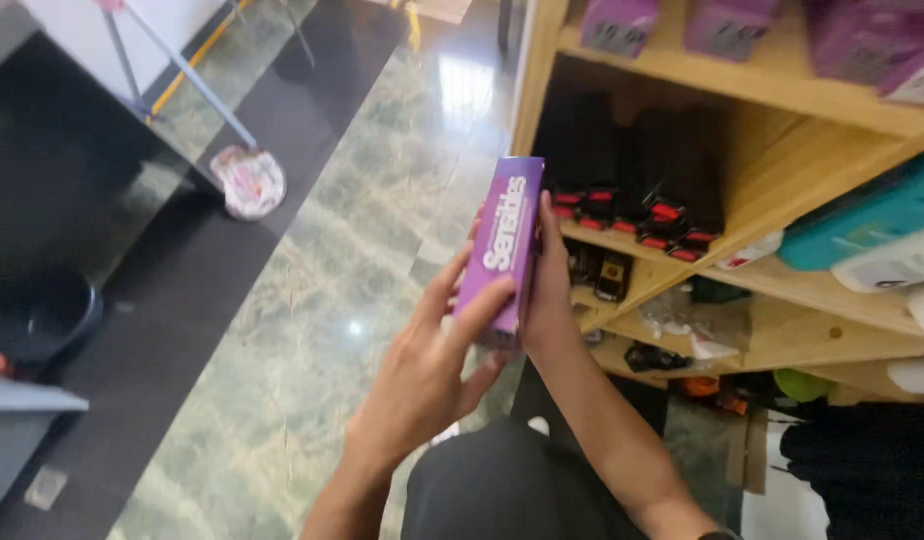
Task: The person repeatedly takes purple boxes from a wooden shelf, walks to a countertop, and places them in a row. The person returns to the shelf multiple times to retrieve more boxes and continues arranging them on the counter.
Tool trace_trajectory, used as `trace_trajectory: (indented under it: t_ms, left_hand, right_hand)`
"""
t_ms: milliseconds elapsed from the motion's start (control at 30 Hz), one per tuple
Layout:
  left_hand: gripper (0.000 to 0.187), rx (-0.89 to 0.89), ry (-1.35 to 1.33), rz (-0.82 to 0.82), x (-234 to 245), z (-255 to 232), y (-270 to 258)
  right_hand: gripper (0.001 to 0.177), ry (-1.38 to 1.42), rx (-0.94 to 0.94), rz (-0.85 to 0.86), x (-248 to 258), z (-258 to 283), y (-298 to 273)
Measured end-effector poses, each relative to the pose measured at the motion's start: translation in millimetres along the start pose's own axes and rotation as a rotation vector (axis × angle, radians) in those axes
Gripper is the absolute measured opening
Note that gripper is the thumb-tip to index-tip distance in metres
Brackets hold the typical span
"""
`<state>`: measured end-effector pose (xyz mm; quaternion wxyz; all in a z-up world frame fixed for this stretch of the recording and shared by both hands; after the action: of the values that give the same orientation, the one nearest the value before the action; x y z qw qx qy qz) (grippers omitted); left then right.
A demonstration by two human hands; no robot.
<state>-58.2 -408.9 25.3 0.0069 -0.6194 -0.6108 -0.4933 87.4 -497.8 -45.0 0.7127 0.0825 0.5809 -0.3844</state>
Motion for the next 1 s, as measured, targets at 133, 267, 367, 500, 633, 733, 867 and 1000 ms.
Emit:
trace_trajectory:
  t_ms: [133,267,367,500,633,733,867,1000]
  left_hand:
    - [0.077,0.129,-0.064,-0.074,-3.5,11.1,-8.9]
    - [0.055,0.141,-0.116,-0.222,-14.0,31.8,-22.5]
    - [0.029,0.102,-0.185,-0.315,-15.1,40.2,-19.3]
    - [0.019,0.192,-0.175,-0.383,-22.5,50.9,-22.3]
    - [0.02,0.28,-0.319,-0.503,-31.2,67.8,-25.0]
    - [0.028,0.339,-0.417,-0.505,-44.1,78.1,-32.5]
    - [0.033,0.252,-0.388,-0.501,-48.7,75.2,-39.1]
    - [0.023,0.182,-0.288,-0.509,-60.0,76.0,-51.5]
  right_hand:
    - [0.06,0.055,-0.142,-0.028,51.3,-16.9,36.2]
    - [0.067,0.093,-0.353,0.134,73.3,-32.8,45.3]
    - [0.062,0.024,-0.207,0.023,76.3,-39.1,41.2]
    - [0.057,0.221,-0.27,-0.074,104.4,-42.4,47.5]
    - [0.067,0.234,-0.295,-0.083,144.0,-46.4,61.5]
    - [0.068,0.191,-0.28,-0.098,154.0,-45.8,68.9]
    - [0.07,0.311,-0.298,-0.013,151.9,-55.0,59.8]
    - [0.067,0.298,-0.316,-0.062,155.9,-57.0,53.4]
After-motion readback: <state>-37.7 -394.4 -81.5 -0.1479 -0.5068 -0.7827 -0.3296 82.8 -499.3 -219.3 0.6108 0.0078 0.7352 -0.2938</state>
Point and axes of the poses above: each hand's wrist, its own y-axis towards the middle knuckle, its own x-axis out of the back of the hand, z = x × y, the point moved 3 cm from there along y, towards the middle knuckle, and after that the axes turned 10 degrees about -x, right-handed, at the moved point
